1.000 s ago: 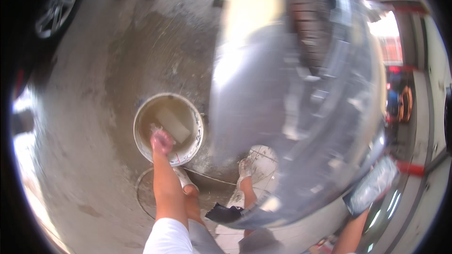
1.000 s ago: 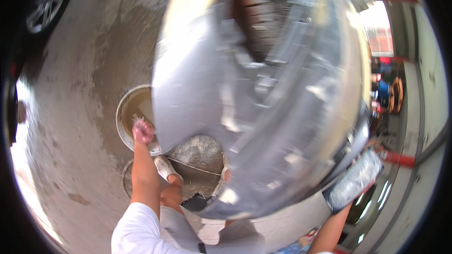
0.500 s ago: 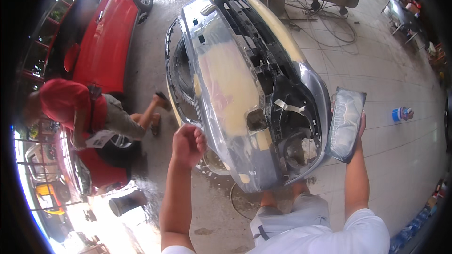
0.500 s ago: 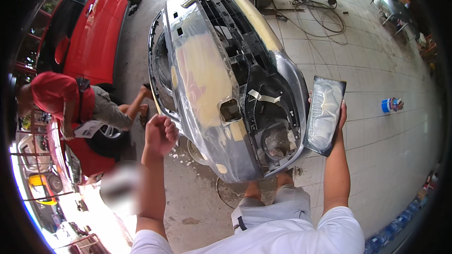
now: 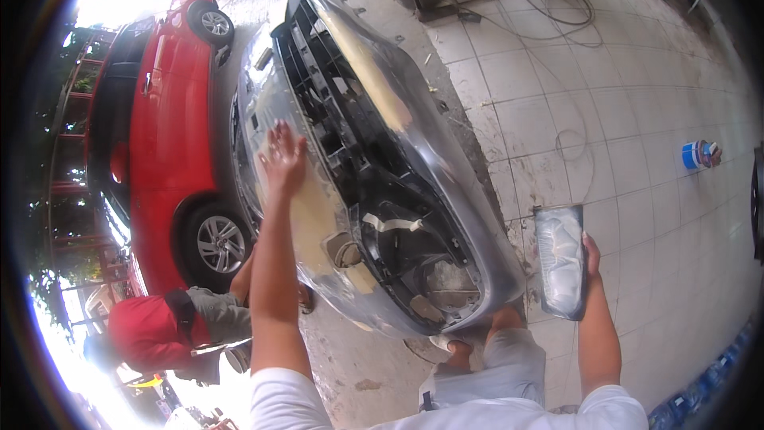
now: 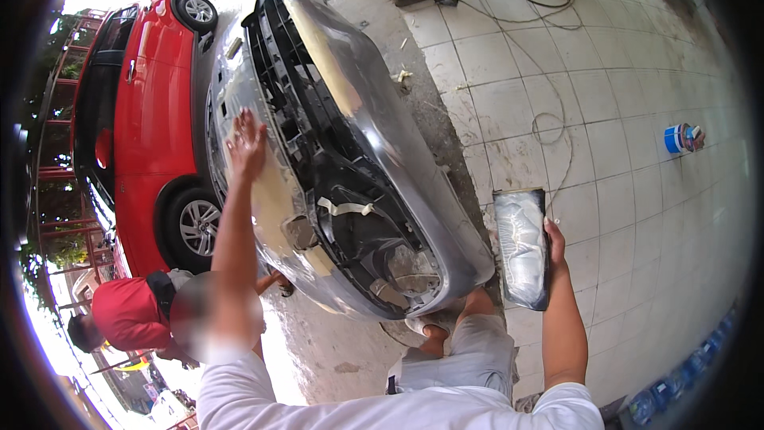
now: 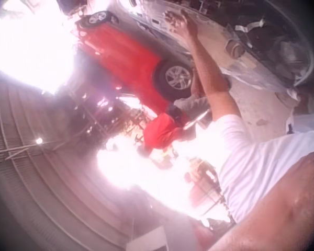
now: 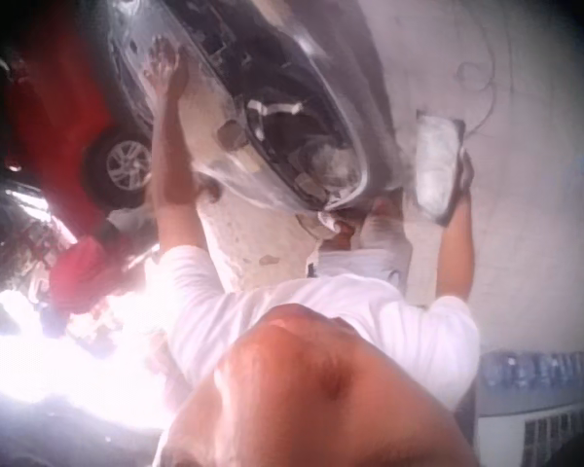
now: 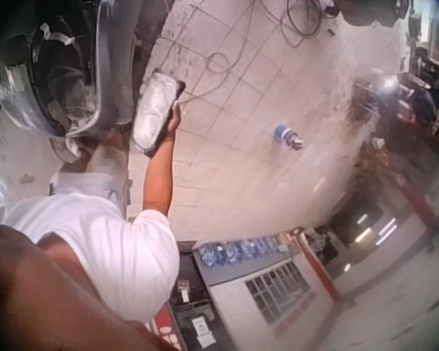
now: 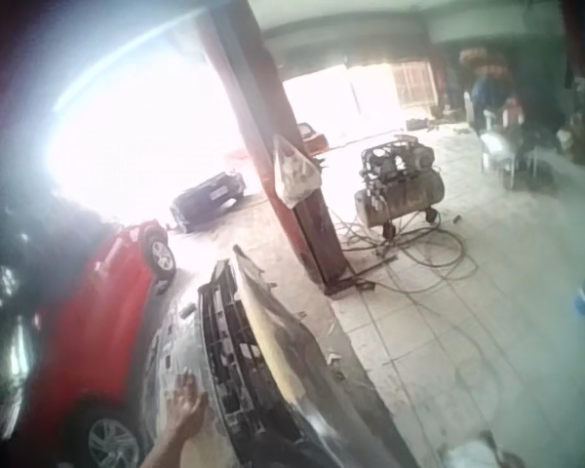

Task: The person sands a detached car bumper with a sanding block, repeatedly dipping the block into a bucket of water. The person works on multiple areas of the bumper surface, smoothing the filler or primer in preparation for painting.

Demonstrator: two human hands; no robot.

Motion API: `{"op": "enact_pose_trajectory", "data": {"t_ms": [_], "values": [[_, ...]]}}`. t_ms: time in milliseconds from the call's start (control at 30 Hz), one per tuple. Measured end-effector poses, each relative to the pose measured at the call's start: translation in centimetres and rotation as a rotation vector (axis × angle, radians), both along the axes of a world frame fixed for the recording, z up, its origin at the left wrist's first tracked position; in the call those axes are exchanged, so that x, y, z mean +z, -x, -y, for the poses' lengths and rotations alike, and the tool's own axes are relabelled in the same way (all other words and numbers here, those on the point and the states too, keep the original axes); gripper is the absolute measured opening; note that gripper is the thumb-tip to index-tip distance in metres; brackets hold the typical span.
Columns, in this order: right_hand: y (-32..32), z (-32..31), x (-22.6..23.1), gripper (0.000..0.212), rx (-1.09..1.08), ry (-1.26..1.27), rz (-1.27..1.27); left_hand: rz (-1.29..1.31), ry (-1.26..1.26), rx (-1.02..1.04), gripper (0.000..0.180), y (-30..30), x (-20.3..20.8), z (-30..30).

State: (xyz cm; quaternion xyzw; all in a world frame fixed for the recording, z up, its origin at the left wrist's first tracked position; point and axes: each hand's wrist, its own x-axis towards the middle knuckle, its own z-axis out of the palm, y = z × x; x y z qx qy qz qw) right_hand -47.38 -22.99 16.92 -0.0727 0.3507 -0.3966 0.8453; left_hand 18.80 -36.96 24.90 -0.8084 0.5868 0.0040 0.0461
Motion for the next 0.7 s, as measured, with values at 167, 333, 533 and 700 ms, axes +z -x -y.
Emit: {"op": "enact_pose_trajectory", "data": {"t_ms": [167, 333, 533, 700], "values": [[5.3, -4.2, -6.8, 0.081, -0.152, -0.079, -0.089, -0.066, 0.046, 0.147, 0.094, -5.2, 1.0, 8.3], [10.2, -8.9, -13.7, 0.071, -0.285, -0.100, -0.220, 0.002, 0.113, -0.064, 0.100, 6.5, 0.5, 1.8], [3.0, -8.1, -3.1, 0.084, -0.547, -0.041, -0.026, -0.077, 0.273, -0.390, 0.084, 14.0, 0.6, -16.9], [-2.8, -7.1, 4.7, 0.104, -0.470, 0.131, 0.389, -0.331, 0.369, -0.403, 0.081, 13.8, -1.3, -29.8]]}}
